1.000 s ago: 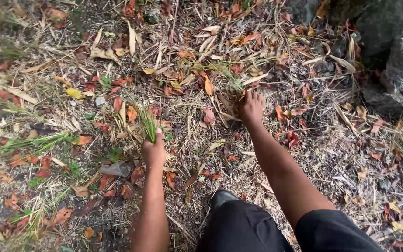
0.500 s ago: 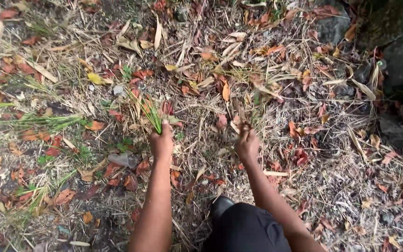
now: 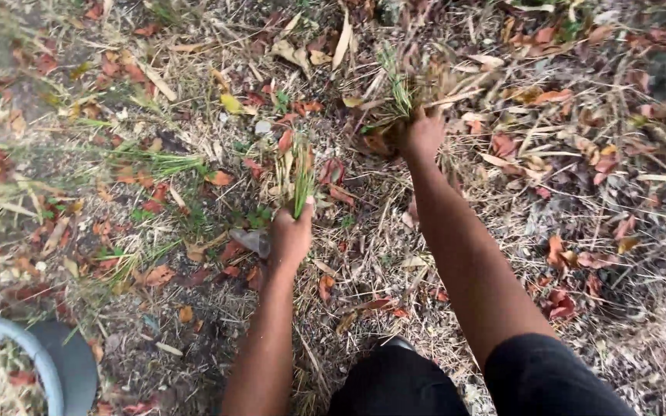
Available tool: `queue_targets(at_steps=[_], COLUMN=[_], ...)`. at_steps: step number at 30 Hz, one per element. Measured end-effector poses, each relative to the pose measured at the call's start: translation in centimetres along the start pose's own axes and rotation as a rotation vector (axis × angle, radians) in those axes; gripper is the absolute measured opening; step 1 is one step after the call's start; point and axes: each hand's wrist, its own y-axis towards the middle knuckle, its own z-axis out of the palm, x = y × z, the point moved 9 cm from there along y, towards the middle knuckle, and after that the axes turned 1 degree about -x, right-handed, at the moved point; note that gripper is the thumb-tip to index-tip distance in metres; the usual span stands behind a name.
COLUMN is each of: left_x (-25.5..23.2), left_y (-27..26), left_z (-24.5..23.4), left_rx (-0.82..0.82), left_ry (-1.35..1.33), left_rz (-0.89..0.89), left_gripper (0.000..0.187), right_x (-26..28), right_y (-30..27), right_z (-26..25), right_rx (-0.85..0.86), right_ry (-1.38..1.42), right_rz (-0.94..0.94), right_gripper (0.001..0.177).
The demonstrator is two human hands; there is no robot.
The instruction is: Cleaning up dry grass and putting it into a basin.
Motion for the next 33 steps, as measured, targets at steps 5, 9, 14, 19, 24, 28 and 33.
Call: queue_targets(at_steps=[5,9,14,19,24,28,33], left_x=[-1.9,-1.7,-0.6,1.8,-0.2,2.3,2.4], left_y=[-0.2,-0.2,-0.5,2.9,4.5,-0.3,-2.8], left_z=[0.7,0.9,1.5,1.0,2.4,5.2,9.0], left_rx=[0.043,0.066,0.09,0.058,0.075,0.181,0.32], left_ry=[-0.026,-0.039,0.01,0.037,0.022,-0.108,-0.083], left_rz=[0.076,-0.004,-0.176,-0.129,-0.062,0.036,0.103], left_gripper=[0.044,0.046,0.048,0.054,0.055,0.049,0.048], right_x=[8.0,6.7,0.8,-12.7,-4.3,2.2,9.4], right_y=[-1.2,1.3,4.2,-1.0,-7.4,-7.1,4.9], right_z=[-2.9,2.9,7.4,12.6,-1.6,-10.9,-12.6], right_rx=[-0.367,-0.362,-0.001,-0.348,-0.079,0.089,0.123], right_ry=[0.071,0.131,0.612,0.263,0.676,1.742,1.639], right_rz=[-0.553,-0.795,-0.241,-0.029,-0.014,0.303,0.049], right_gripper=[0.066,0.054,0.056,0.041,0.055,0.056,0.038])
